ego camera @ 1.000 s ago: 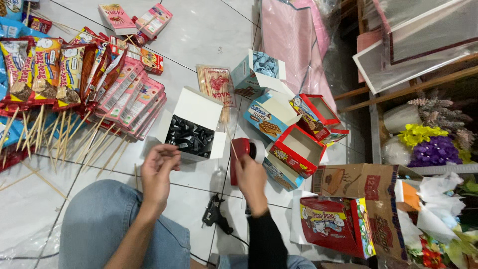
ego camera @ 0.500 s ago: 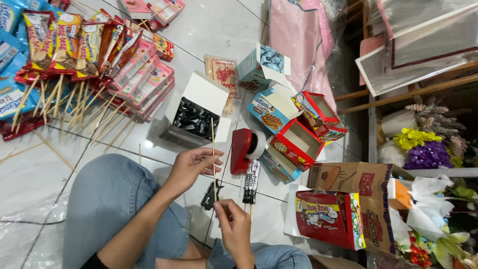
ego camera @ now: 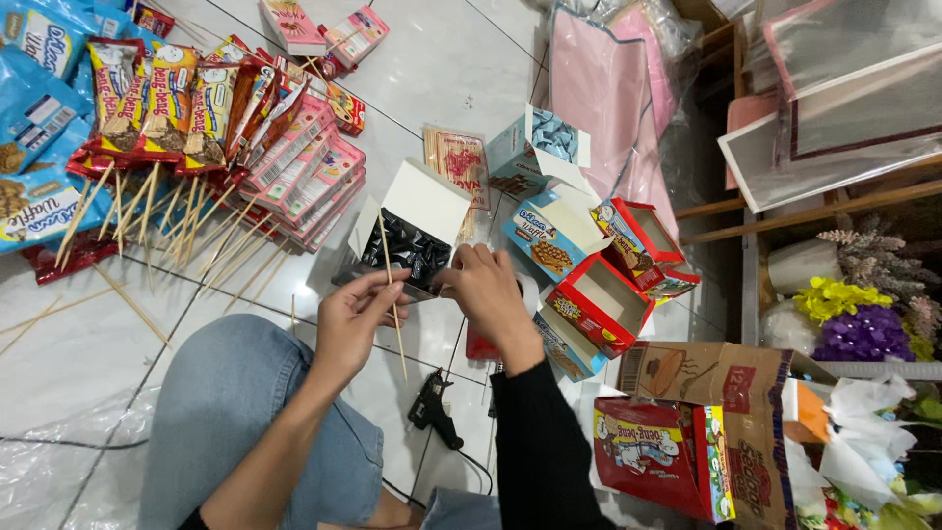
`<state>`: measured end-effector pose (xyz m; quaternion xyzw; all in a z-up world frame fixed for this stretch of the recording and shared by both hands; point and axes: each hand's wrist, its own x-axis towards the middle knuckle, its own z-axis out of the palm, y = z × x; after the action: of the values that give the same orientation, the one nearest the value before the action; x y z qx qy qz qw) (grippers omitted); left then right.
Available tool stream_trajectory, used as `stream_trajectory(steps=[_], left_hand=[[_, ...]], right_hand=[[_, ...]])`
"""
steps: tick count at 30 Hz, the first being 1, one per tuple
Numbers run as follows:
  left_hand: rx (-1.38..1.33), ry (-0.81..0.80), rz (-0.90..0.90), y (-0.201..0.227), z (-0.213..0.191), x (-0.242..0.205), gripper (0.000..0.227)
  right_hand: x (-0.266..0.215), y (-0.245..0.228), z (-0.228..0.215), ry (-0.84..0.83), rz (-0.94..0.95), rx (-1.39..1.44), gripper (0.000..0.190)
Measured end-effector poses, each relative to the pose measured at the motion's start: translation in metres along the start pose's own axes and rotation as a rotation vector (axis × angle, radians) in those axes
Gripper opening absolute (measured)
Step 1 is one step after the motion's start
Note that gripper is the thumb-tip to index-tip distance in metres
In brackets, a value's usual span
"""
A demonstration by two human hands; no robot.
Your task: The person sits on the floor and assembles lollipops by attaching wooden sticks to chocolate bars using a hot glue gun. They pick up a chocolate bar, apply glue, insert the stick, and place the finished item aside.
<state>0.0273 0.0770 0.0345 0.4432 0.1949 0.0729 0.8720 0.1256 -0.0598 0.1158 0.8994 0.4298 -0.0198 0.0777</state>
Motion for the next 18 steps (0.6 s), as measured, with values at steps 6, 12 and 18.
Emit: stream_trajectory(steps=[6, 12, 18], left_hand=[[0.068, -0.029, 0.172, 0.029, 0.008, -0.012, 0.047], [0.079, -0.114, 0.129, -0.005, 0.0, -0.001, 0.021], [0.208, -0.332, -0.153, -0.01, 0.023, -0.017, 0.039]], right_hand=[[0.007, 0.014, 0.016, -0.017, -0.04, 0.112, 0.011], [-0.042, 0.006, -0.01, 0.325, 0.363, 0.765, 0.018], [-0.145, -0.04, 0.023, 0.845, 0.118, 0.598, 0.011]])
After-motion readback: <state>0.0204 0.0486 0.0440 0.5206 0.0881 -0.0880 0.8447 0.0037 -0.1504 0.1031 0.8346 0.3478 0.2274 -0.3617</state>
